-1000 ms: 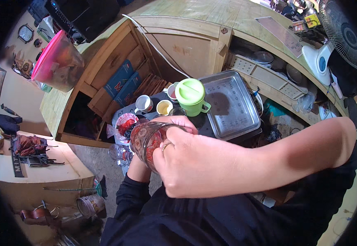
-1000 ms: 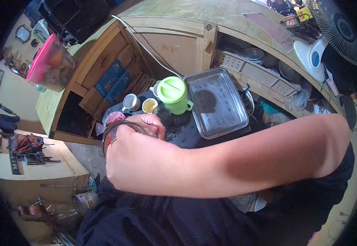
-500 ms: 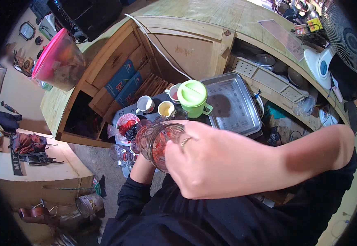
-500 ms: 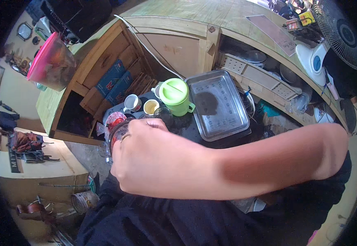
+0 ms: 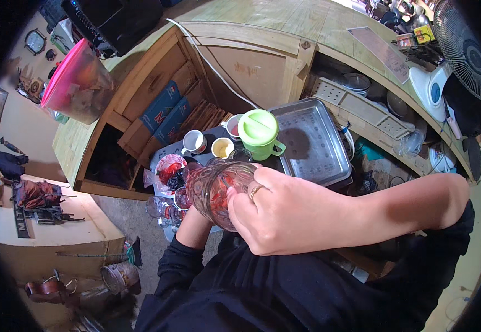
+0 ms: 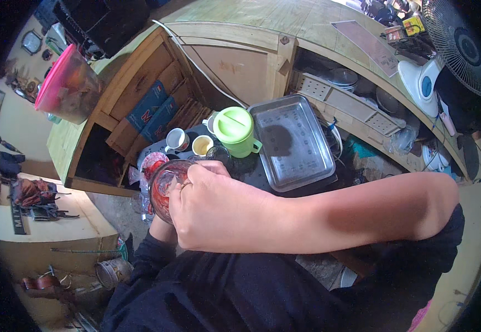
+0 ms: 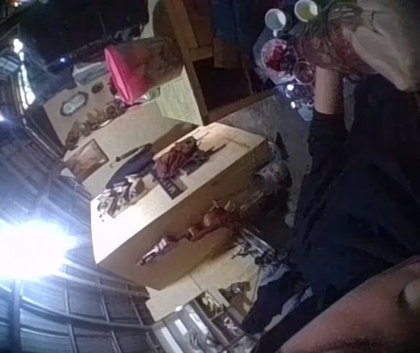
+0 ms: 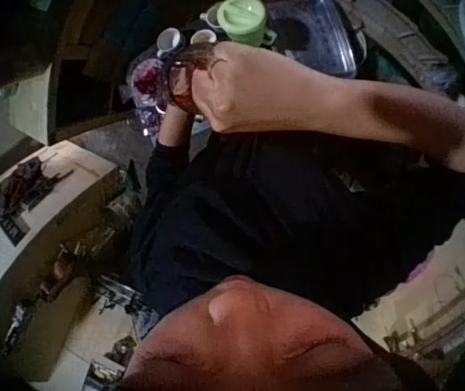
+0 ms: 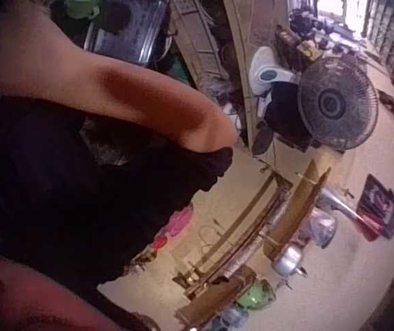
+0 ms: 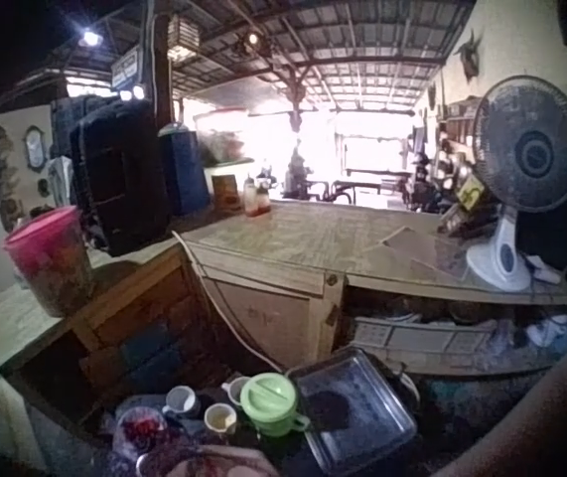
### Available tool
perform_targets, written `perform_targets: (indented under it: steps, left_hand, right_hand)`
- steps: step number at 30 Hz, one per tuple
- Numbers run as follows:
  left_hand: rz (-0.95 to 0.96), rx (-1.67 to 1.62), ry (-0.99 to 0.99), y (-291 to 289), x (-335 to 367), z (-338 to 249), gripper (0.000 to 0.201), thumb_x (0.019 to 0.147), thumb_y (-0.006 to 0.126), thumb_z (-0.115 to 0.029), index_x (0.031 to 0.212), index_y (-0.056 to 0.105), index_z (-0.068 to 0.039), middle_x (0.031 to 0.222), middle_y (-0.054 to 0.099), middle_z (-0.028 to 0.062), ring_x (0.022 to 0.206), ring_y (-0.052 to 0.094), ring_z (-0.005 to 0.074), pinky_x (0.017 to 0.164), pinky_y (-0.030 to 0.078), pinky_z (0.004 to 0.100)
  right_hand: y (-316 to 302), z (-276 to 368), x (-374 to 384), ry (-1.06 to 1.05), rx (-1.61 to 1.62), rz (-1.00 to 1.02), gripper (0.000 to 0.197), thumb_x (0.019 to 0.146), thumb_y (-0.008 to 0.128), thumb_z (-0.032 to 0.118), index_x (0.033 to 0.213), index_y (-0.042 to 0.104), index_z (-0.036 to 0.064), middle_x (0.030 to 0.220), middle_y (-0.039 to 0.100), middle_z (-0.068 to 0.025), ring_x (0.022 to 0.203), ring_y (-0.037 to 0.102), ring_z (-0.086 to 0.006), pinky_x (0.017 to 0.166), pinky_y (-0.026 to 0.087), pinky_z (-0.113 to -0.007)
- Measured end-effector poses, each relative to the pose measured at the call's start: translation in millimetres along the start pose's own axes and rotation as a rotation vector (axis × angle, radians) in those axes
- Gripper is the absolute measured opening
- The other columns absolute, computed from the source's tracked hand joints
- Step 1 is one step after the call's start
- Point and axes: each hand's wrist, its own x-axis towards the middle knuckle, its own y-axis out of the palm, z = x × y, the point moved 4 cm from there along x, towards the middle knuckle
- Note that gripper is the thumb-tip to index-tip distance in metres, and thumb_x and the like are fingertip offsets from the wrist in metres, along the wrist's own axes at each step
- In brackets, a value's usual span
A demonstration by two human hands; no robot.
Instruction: Preparing several glasses of red-colored drinks by adding syrup or juice and stirring.
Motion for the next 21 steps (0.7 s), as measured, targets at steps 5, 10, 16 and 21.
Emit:
perform_targets:
  steps: [5, 10, 16, 21]
  left_hand:
    - [-0.074, -0.034, 0.042, -3, 12, -7, 0.026, 0.079, 0.06, -0.023, 0.082, 0.058, 0.002, 0.08, 0.058, 0.0056, 0.073, 0.054, 0.0118, 0.064, 0.044, 0.0241]
    - [-0.129, -0.069, 0.066, 0, -6, -2, 0.022, 0.078, 0.061, -0.019, 0.082, 0.058, 0.002, 0.082, 0.058, 0.0059, 0.075, 0.054, 0.012, 0.066, 0.044, 0.0243]
    - [-0.206, -0.103, 0.112, 3, -13, -6, 0.018, 0.078, 0.061, -0.014, 0.083, 0.058, 0.002, 0.084, 0.058, 0.0062, 0.077, 0.053, 0.0123, 0.068, 0.045, 0.0244]
    - [-0.315, -0.129, 0.091, -2, -14, 6, 0.015, 0.084, 0.056, -0.014, 0.078, 0.059, 0.0, 0.077, 0.057, 0.0035, 0.072, 0.051, 0.0093, 0.064, 0.043, 0.0228]
  right_hand:
    - [-11, -4, -4, 0.102, 0.215, 0.04, 0.016, 0.063, 0.056, 0.013, 0.066, 0.054, -0.0023, 0.057, 0.043, -0.0039, 0.05, 0.047, -0.0132, 0.052, 0.038, -0.025]
    - [-4, 3, 1, 0.042, 0.005, 0.024, 0.025, 0.064, 0.056, 0.013, 0.077, 0.058, -0.0078, 0.059, 0.046, -0.0055, 0.05, 0.048, -0.0136, 0.052, 0.04, -0.025]
    - [-27, -9, -5, 0.048, 0.079, 0.043, 0.024, 0.064, 0.055, 0.01, 0.08, 0.058, -0.0083, 0.058, 0.042, -0.0031, 0.047, 0.045, -0.0127, 0.048, 0.037, -0.025]
    - [-44, -19, -10, 0.23, 0.292, 0.108, 0.024, 0.064, 0.056, 0.009, 0.082, 0.059, -0.0079, 0.058, 0.042, -0.003, 0.047, 0.044, -0.0126, 0.044, 0.036, -0.024]
